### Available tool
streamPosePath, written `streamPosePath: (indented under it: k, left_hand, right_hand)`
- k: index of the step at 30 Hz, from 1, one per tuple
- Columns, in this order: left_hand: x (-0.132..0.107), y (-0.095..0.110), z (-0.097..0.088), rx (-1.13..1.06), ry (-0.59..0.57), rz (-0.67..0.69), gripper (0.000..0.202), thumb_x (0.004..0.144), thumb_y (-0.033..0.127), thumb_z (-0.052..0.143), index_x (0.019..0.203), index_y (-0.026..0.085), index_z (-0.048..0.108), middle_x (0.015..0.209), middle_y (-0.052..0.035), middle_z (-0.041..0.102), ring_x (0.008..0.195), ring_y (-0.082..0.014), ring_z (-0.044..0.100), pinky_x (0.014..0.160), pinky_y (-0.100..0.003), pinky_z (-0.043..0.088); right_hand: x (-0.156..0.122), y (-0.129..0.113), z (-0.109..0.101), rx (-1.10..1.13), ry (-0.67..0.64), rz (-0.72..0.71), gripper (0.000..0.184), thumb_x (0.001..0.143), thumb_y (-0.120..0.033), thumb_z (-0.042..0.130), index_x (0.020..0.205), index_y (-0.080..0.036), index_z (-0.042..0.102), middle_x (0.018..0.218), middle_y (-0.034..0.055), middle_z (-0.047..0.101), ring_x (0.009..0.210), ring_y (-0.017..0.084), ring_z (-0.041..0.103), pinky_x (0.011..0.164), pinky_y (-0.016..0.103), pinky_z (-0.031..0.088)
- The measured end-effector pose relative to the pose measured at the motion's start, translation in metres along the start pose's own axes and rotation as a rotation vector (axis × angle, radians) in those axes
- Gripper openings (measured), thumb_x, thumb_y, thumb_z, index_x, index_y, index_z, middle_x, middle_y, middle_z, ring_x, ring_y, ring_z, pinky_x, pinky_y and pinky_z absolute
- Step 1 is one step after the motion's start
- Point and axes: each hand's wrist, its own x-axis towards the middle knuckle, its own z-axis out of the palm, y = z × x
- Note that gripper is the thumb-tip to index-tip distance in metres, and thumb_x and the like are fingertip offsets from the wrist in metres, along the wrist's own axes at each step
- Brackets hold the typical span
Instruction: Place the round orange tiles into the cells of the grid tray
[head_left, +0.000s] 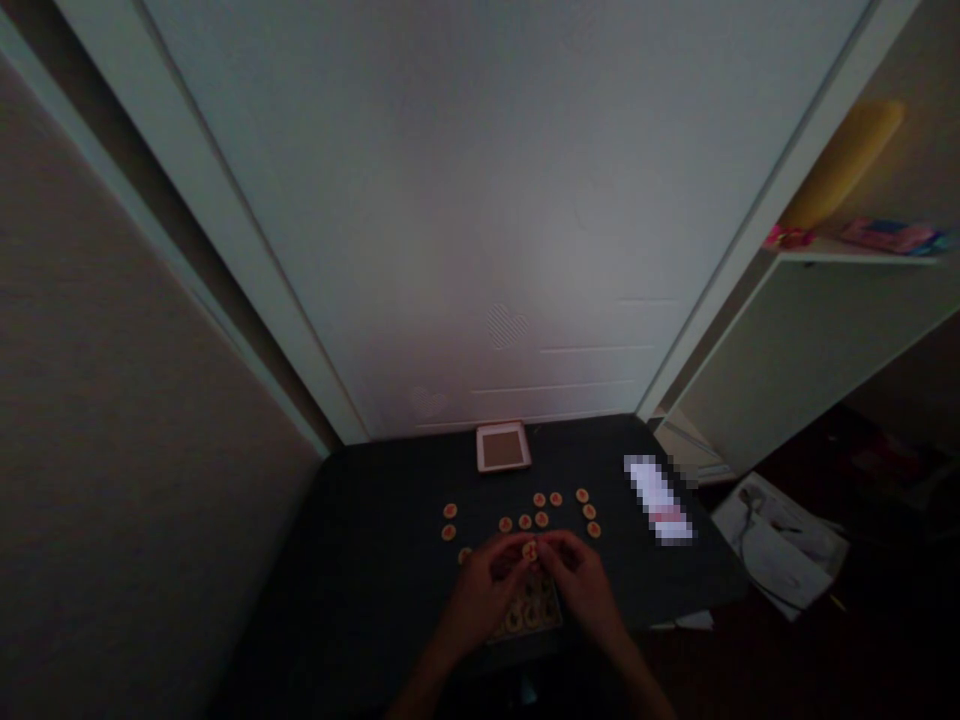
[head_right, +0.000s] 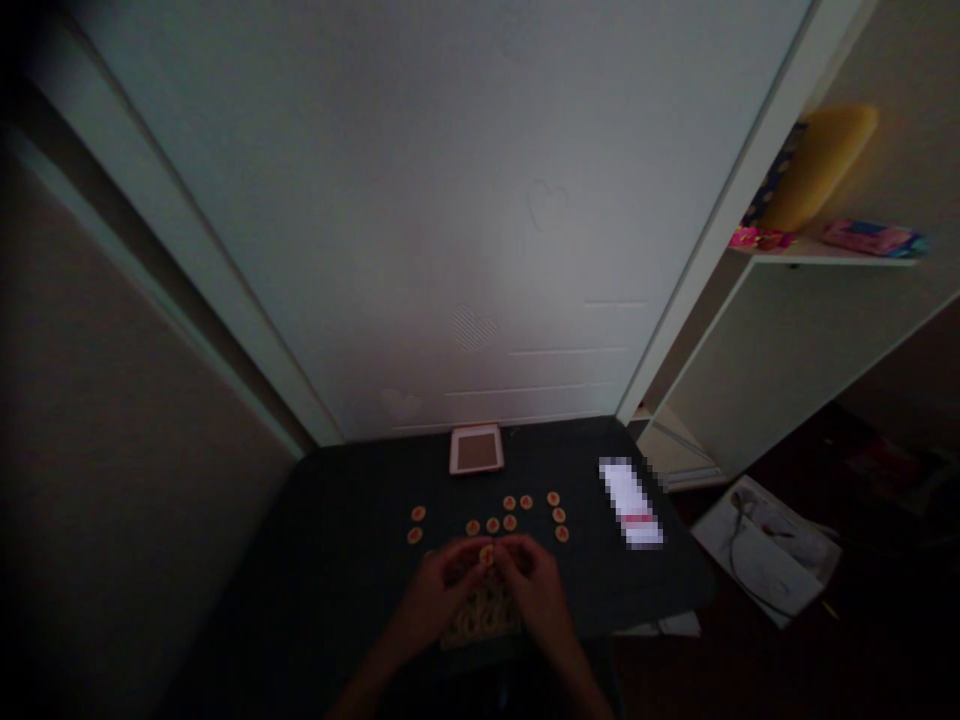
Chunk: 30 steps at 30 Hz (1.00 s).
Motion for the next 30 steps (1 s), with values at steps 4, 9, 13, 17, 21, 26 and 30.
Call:
streamPosePath:
  k: [4,9,13,17,21,26,30]
  left_hand:
    - [-0.002,-0.001,-0.001,0.028,-0.002,-0.027,0.035,0.088,0.045,0.066,0.116,0.025,0.072,0.116,-0.0077,0.075,0.104,-0.0263,0.069,0.095,-0.037,0.054]
    - [-0.010,0.000,-0.002,0.039,-0.038,-0.023,0.036,0.090,0.044,0.062,0.120,0.027,0.070,0.120,-0.0073,0.073,0.107,-0.0261,0.068,0.097,-0.038,0.052]
    - [-0.015,-0.001,0.001,0.076,-0.017,-0.020,0.033,0.090,0.044,0.062,0.118,0.027,0.070,0.117,-0.0069,0.073,0.099,-0.0241,0.069,0.089,-0.034,0.054]
    - [-0.016,0.000,0.002,0.086,-0.003,-0.021,0.030,0.091,0.044,0.062,0.114,0.026,0.070,0.110,-0.0060,0.075,0.093,-0.0222,0.070,0.084,-0.031,0.054]
    - [-0.017,0.007,0.000,0.068,-0.018,-0.026,0.030,0.090,0.043,0.063,0.115,0.027,0.069,0.109,-0.0050,0.075,0.095,-0.0218,0.070,0.085,-0.030,0.054]
    - [-0.016,0.009,-0.001,0.043,-0.015,-0.052,0.028,0.087,0.044,0.066,0.106,0.023,0.071,0.102,-0.0052,0.076,0.090,-0.0217,0.071,0.081,-0.030,0.055]
    - [-0.016,0.004,-0.004,0.013,0.005,-0.068,0.028,0.085,0.044,0.068,0.101,0.021,0.070,0.100,-0.0060,0.076,0.090,-0.0225,0.072,0.082,-0.032,0.056]
  right_hand:
    - [-0.004,-0.002,0.001,0.025,-0.032,0.002,0.045,0.077,-0.062,0.071,0.095,-0.021,0.074,0.090,0.0083,0.078,0.086,0.029,0.073,0.080,0.040,0.057]
    - [-0.010,0.002,0.002,0.027,-0.077,0.033,0.044,0.080,-0.060,0.070,0.100,-0.021,0.073,0.091,0.0074,0.078,0.089,0.028,0.073,0.082,0.039,0.056]
    - [-0.010,0.009,0.001,-0.004,-0.052,0.033,0.042,0.079,-0.060,0.070,0.095,-0.021,0.073,0.089,0.0070,0.077,0.084,0.027,0.072,0.077,0.036,0.056]
    - [-0.010,0.011,0.001,-0.063,-0.016,0.016,0.041,0.083,-0.059,0.066,0.091,-0.020,0.074,0.088,0.0077,0.077,0.084,0.027,0.071,0.076,0.035,0.054]
    - [-0.012,0.007,0.003,-0.033,-0.028,0.003,0.038,0.085,-0.057,0.066,0.092,-0.020,0.073,0.090,0.0074,0.076,0.085,0.027,0.070,0.077,0.035,0.053]
    - [-0.016,0.006,0.008,0.001,-0.013,-0.003,0.037,0.083,-0.056,0.069,0.090,-0.020,0.072,0.088,0.0071,0.076,0.085,0.026,0.070,0.078,0.034,0.053]
    - [-0.018,0.008,0.011,-0.005,0.017,0.003,0.038,0.081,-0.057,0.070,0.087,-0.020,0.072,0.086,0.0069,0.076,0.084,0.026,0.069,0.077,0.033,0.053]
